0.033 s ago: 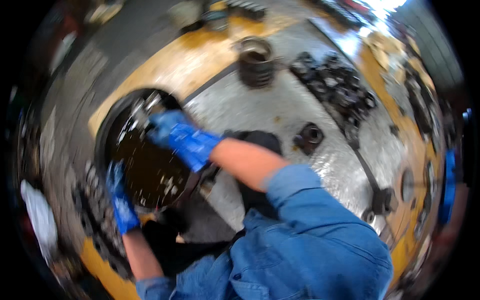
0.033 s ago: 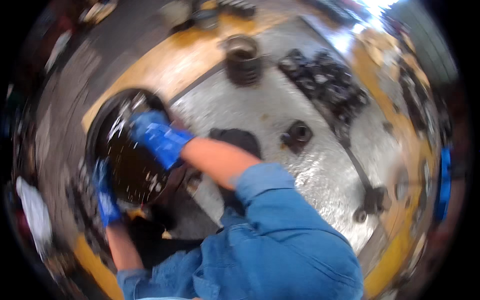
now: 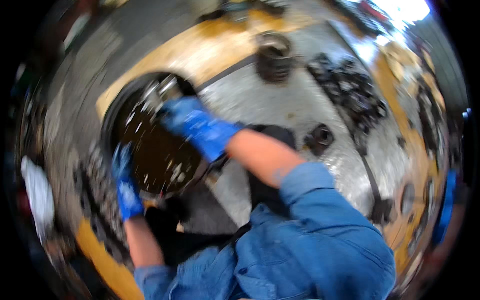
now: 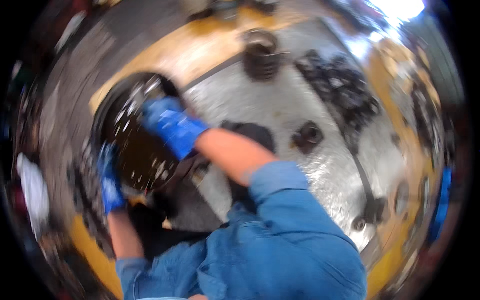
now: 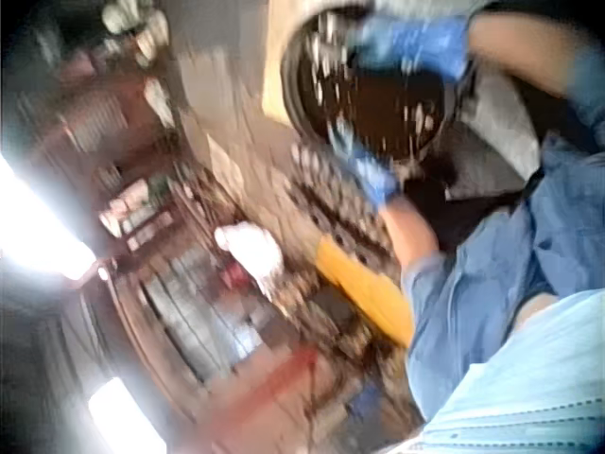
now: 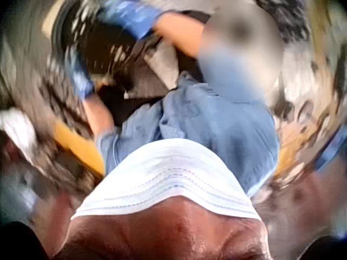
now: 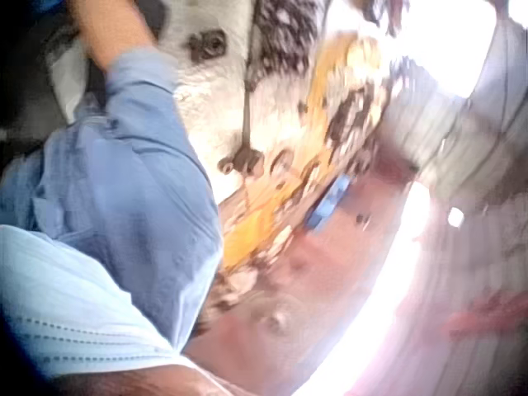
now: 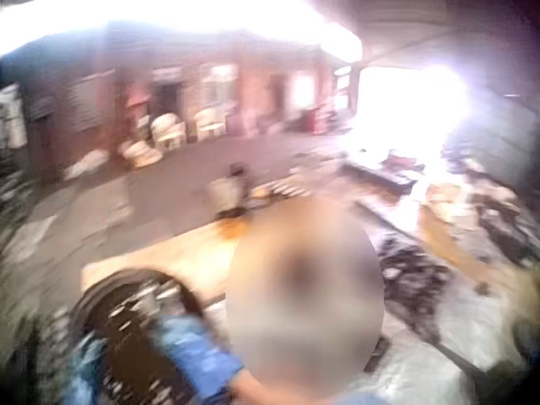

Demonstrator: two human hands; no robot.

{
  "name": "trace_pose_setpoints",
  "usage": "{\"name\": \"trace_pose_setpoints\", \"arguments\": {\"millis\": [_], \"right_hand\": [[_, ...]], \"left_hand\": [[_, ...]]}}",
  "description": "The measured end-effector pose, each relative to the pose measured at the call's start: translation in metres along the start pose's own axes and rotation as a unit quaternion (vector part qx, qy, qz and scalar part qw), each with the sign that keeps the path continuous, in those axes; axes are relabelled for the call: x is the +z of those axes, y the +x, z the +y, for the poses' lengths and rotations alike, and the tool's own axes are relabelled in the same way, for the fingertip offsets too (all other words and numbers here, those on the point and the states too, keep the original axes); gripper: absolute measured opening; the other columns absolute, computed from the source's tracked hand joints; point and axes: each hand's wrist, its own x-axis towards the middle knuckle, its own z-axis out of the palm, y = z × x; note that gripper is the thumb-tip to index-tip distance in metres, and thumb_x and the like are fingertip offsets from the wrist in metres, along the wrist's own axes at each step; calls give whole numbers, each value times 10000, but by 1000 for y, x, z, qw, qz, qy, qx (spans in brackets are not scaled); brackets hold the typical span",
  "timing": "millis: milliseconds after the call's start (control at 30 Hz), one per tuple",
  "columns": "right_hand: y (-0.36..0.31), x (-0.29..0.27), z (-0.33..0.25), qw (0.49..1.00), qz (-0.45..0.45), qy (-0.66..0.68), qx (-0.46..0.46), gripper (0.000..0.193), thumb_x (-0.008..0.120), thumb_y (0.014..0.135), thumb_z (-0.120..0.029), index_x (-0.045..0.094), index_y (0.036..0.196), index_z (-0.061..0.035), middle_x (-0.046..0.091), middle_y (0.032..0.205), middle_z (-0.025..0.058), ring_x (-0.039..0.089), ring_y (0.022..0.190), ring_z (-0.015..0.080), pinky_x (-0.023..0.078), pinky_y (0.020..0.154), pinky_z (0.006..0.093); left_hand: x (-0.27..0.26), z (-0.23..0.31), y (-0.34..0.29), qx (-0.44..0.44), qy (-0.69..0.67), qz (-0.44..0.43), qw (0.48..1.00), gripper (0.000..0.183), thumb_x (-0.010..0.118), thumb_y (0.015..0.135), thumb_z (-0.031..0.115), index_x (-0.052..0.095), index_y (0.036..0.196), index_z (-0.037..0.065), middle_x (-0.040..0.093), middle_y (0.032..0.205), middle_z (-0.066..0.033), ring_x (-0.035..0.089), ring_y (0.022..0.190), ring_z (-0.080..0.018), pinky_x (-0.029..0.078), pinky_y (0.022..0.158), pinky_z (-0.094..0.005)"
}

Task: The person cleans metal components by dipping them into a bucket of dark liquid, scrubbing the surfaces with a brush, and turning them over by hand while wearing blue gloves.

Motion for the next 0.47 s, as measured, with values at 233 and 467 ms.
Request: {"name": "trace_pose_setpoints", "arguments": {"millis": [233,467], "right_hand": [[-12,37,-4,942,-273,-174,-83,447,707,961,-352,708,1340,-115,758,1216,170,727,1107,365,589,974,460],[-19,103,-29,797,-492,-330,-117,630,778,897,-390,607,1459,-163,677,1402,138,636,1299,364,538,1068,468]], "left_hand": [[-13,56,-4,112,155,93,977,764,791,965,390,520,1508,-75,696,1338,-191,666,1204,-226,519,1053,-340],[-55,70,-12,100,148,179,967,899,861,868,531,564,1487,-50,702,1341,-191,663,1216,-267,507,1072,-378]]}}
